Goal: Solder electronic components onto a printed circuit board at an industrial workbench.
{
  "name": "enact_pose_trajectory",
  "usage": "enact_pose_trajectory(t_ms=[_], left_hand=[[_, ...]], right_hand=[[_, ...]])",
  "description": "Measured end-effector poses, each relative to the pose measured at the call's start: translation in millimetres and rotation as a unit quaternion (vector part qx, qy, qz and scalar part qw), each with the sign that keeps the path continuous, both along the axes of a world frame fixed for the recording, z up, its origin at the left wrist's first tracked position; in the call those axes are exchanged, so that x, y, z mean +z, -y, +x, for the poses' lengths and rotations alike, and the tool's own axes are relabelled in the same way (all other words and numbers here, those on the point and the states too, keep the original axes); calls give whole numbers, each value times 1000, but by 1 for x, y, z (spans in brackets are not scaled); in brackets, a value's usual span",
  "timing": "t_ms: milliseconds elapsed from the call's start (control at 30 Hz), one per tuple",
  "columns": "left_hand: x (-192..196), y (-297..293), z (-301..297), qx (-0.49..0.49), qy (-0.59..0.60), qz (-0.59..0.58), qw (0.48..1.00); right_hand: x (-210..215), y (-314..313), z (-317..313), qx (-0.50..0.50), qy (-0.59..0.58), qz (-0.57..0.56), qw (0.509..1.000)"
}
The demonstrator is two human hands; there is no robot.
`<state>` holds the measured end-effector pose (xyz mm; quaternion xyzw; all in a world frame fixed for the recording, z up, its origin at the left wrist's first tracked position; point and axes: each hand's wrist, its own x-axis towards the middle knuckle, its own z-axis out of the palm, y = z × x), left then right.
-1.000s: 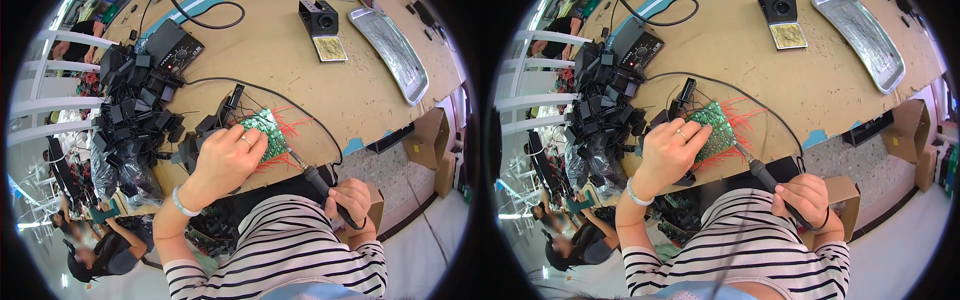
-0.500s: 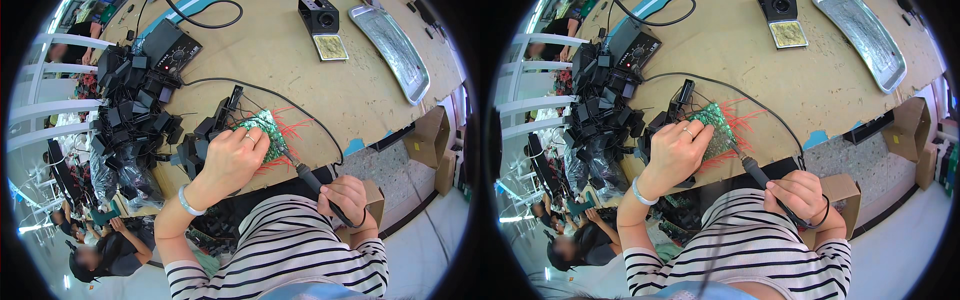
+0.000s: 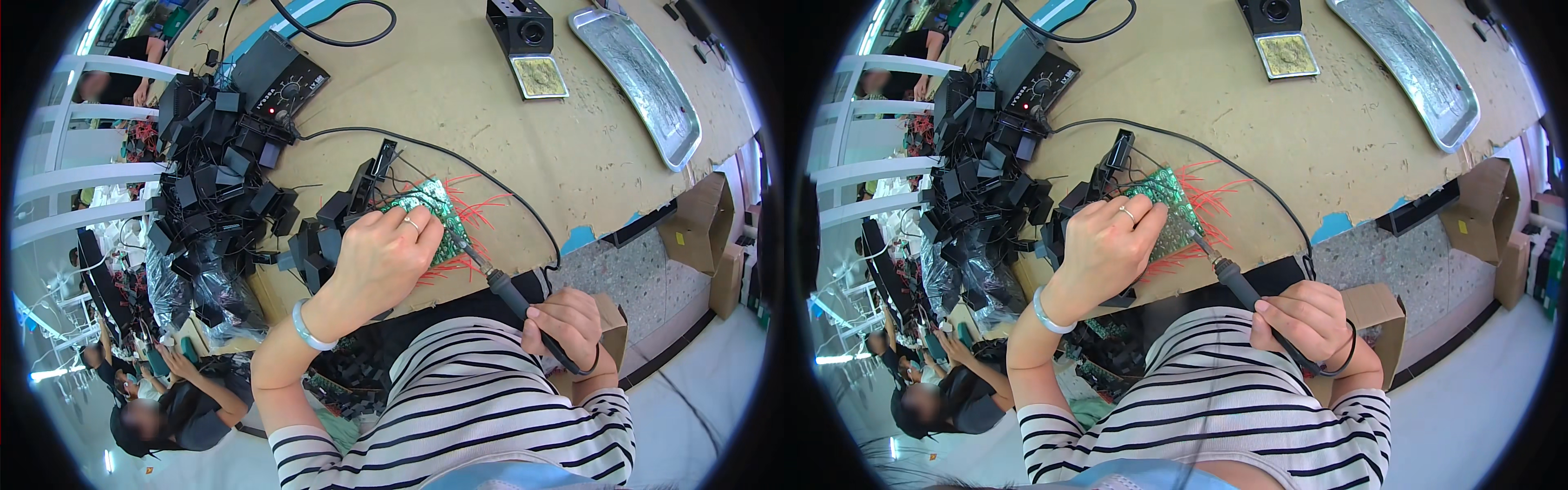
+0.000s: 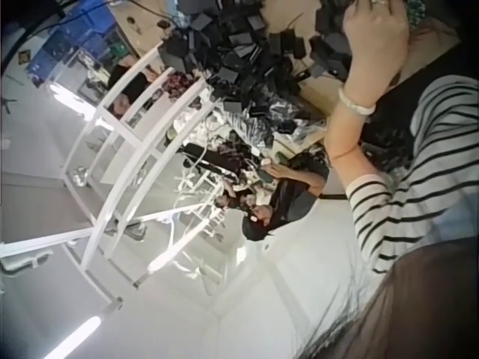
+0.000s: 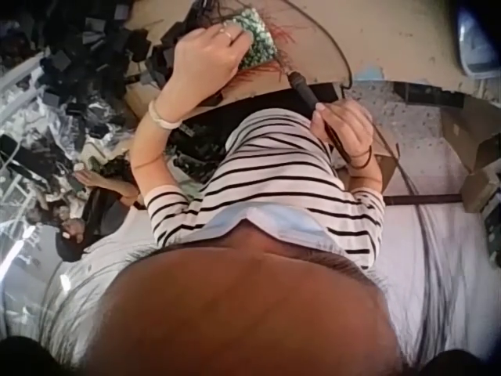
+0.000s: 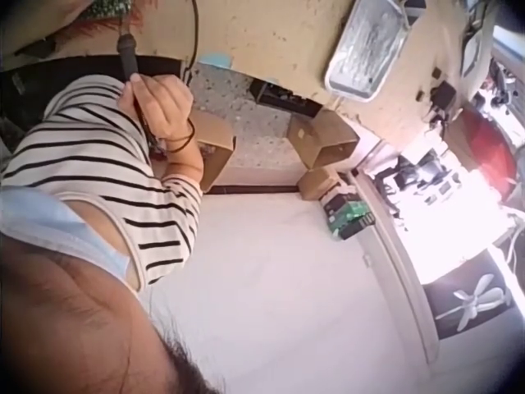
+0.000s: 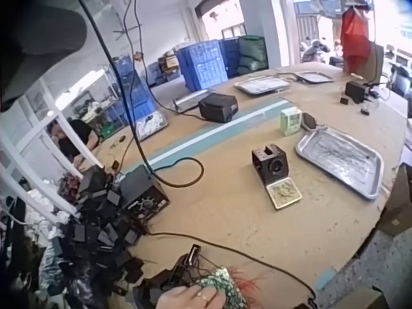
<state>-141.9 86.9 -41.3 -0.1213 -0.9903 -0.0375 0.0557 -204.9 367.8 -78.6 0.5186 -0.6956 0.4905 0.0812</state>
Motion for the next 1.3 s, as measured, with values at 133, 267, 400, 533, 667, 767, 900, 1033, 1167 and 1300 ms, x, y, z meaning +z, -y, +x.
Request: enact_pose_trajectory(t_ms=[133,267,400,533,667,767,900,1033,1167,1300], left_hand=[[0,0,1,2,2,-5,1000],[1,-1,1,3,-3,-5,1000],[3,-3,0,6,-3,-12,1000],[3,-4,0,7,2,-13,1000],[3,-7,1,12,-4,-18,1000],[4,-8,1,7,-16,-25,1000],[11,-11,-1,21,-135,55,989],[26,-2,-12,180,-260,101,943],[23,4,-7,158,-109,280,941],[15,0,2,-2,-40,178,983]], right_hand=[[3,-7,-2,-15,-13,-3,1000],[3,-12,-1,-50,-11,-4,999],[3,-14,0,-56,-11,-10,998],[4,-16,1,-56,-8,-9,998],[4,-17,3,-60,-11,-15,998],[3,-17,3,-54,-1,-18,998],[4,-22,4,-66,-6,-19,998],[4,-23,2,-81,-15,-31,996],[2,-21,3,-71,-12,-31,997],[2,-20,7,-36,3,-20,999]])
